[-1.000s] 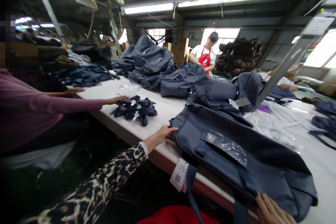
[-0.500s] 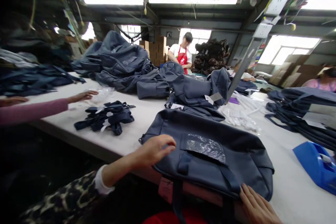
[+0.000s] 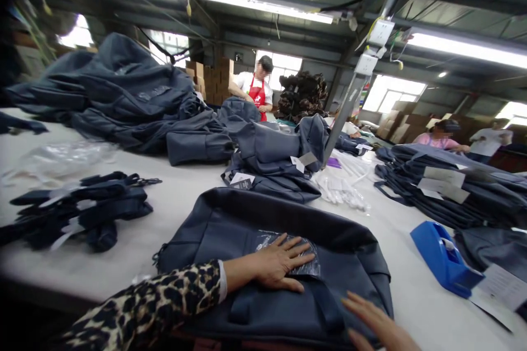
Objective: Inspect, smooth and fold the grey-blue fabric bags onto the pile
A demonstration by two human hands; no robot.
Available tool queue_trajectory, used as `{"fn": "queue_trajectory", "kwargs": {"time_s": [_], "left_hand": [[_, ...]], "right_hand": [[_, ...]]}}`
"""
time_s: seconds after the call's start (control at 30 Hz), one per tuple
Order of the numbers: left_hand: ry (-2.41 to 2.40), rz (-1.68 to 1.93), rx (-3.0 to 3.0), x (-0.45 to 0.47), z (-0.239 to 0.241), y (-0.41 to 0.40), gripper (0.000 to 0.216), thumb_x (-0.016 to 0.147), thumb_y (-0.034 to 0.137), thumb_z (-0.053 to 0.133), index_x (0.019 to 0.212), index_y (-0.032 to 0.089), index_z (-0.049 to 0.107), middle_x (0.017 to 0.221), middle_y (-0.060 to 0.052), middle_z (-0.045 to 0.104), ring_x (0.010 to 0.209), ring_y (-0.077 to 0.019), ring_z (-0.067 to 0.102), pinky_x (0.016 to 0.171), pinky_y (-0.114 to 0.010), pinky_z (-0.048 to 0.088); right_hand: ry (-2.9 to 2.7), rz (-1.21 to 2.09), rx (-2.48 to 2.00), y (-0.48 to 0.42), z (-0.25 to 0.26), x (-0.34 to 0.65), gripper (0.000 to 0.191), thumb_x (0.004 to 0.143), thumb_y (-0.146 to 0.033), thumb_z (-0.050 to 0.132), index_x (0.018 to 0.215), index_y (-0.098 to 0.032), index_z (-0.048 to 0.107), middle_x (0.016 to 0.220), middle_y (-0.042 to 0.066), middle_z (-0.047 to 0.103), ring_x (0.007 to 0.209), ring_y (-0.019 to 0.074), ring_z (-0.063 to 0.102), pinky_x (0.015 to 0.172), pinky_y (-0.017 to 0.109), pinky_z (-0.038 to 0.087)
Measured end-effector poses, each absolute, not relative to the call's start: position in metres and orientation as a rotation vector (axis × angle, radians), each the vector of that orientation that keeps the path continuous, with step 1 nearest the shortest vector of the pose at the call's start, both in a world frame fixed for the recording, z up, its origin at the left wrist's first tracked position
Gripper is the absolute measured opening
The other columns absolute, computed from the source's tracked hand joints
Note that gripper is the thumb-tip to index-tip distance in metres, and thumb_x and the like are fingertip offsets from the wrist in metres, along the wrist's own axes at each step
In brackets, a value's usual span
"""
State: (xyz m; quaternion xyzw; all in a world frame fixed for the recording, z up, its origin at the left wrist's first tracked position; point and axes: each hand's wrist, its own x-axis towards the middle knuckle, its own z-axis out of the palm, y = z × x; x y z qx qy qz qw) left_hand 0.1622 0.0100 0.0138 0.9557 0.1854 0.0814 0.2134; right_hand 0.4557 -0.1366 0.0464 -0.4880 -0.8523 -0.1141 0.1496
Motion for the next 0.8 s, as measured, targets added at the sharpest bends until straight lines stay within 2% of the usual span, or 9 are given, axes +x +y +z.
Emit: {"fn": "queue_trajectory", "kwargs": {"time_s": [0.1, 0.2, 0.27, 0.33, 0.43, 0.57, 0.63, 0.73, 0.8], "left_hand": [[0.511, 0.255, 2.633, 0.162, 0.020, 0.006, 0.083, 0.090, 0.074, 0.032, 0.156, 0.027, 0.015, 0.163, -0.009, 0.013, 0.150, -0.0347, 0.006, 0.118, -0.061, 0.004], [0.509, 0.284, 2.605, 0.161, 0.025, 0.004, 0.083, 0.090, 0.074, 0.033, 0.156, 0.027, 0.016, 0.163, -0.009, 0.014, 0.150, -0.0350, 0.007, 0.117, -0.062, 0.004], [0.503, 0.295, 2.575, 0.159, 0.027, 0.003, 0.083, 0.090, 0.074, 0.035, 0.156, 0.027, 0.017, 0.162, -0.009, 0.016, 0.150, -0.0348, 0.008, 0.118, -0.062, 0.004], [0.495, 0.304, 2.538, 0.157, 0.028, 0.003, 0.083, 0.090, 0.073, 0.036, 0.156, 0.027, 0.017, 0.162, -0.009, 0.017, 0.150, -0.0341, 0.008, 0.118, -0.062, 0.003], [0.484, 0.328, 2.464, 0.157, 0.028, 0.005, 0.083, 0.090, 0.071, 0.040, 0.156, 0.027, 0.016, 0.162, -0.010, 0.016, 0.150, -0.0339, 0.008, 0.118, -0.063, 0.002], [0.503, 0.386, 2.328, 0.163, 0.022, 0.009, 0.088, 0.085, 0.066, 0.055, 0.155, 0.028, 0.018, 0.162, -0.011, 0.017, 0.149, -0.0364, 0.012, 0.116, -0.067, 0.005], [0.570, 0.492, 2.229, 0.166, 0.021, 0.011, 0.079, 0.085, 0.059, 0.061, 0.151, 0.026, 0.033, 0.159, -0.012, 0.026, 0.146, -0.0346, 0.025, 0.118, -0.061, 0.017], [0.802, 0.756, 2.147, 0.161, 0.028, 0.024, 0.034, 0.096, 0.039, 0.051, 0.120, 0.019, 0.064, 0.137, -0.011, 0.057, 0.127, -0.0224, 0.053, 0.110, -0.038, 0.040], [1.028, 0.842, 2.274, 0.146, 0.032, 0.044, 0.029, 0.098, 0.032, 0.045, 0.112, 0.019, 0.067, 0.132, -0.009, 0.061, 0.125, -0.0205, 0.054, 0.111, -0.036, 0.038]], "right_hand": [[-2.074, -0.242, -1.607, -0.075, 0.093, 0.421, 0.047, 0.090, -0.050, 0.054, 0.134, -0.031, 0.056, 0.128, 0.004, 0.065, 0.115, 0.0250, 0.063, 0.095, 0.037, 0.053], [-2.168, -0.069, -1.558, 0.001, 0.102, 0.379, 0.052, 0.089, -0.055, 0.054, 0.132, -0.025, 0.055, 0.130, 0.008, 0.063, 0.122, 0.0268, 0.057, 0.102, 0.041, 0.046], [-2.257, -0.015, -1.585, 0.045, 0.093, 0.359, 0.046, 0.092, -0.054, 0.050, 0.125, -0.024, 0.058, 0.121, 0.009, 0.067, 0.115, 0.0270, 0.060, 0.098, 0.042, 0.046], [-2.296, -0.001, -1.716, 0.077, 0.081, 0.349, 0.041, 0.095, -0.057, 0.041, 0.109, -0.025, 0.063, 0.103, 0.007, 0.071, 0.099, 0.0265, 0.066, 0.086, 0.039, 0.048], [-2.349, 0.022, -1.895, 0.108, 0.061, 0.349, 0.050, 0.096, -0.064, 0.030, 0.090, -0.026, 0.062, 0.084, 0.005, 0.070, 0.086, 0.0257, 0.068, 0.071, 0.034, 0.044], [-2.398, 0.056, -1.919, 0.130, 0.025, 0.349, 0.046, 0.096, -0.063, 0.034, 0.092, -0.025, 0.060, 0.083, 0.007, 0.070, 0.086, 0.0272, 0.068, 0.069, 0.032, 0.041], [-2.382, 0.063, -1.915, 0.135, 0.004, 0.346, 0.042, 0.097, -0.060, 0.037, 0.097, -0.024, 0.058, 0.085, 0.007, 0.070, 0.087, 0.0261, 0.068, 0.070, 0.032, 0.041], [-2.335, 0.061, -1.884, 0.134, -0.018, 0.343, 0.040, 0.098, -0.059, 0.035, 0.104, -0.025, 0.055, 0.090, 0.005, 0.069, 0.089, 0.0229, 0.067, 0.073, 0.030, 0.042], [-2.321, 0.045, -1.835, 0.131, -0.022, 0.343, 0.039, 0.099, -0.059, 0.032, 0.107, -0.027, 0.054, 0.098, 0.004, 0.068, 0.095, 0.0206, 0.064, 0.079, 0.030, 0.042]]}}
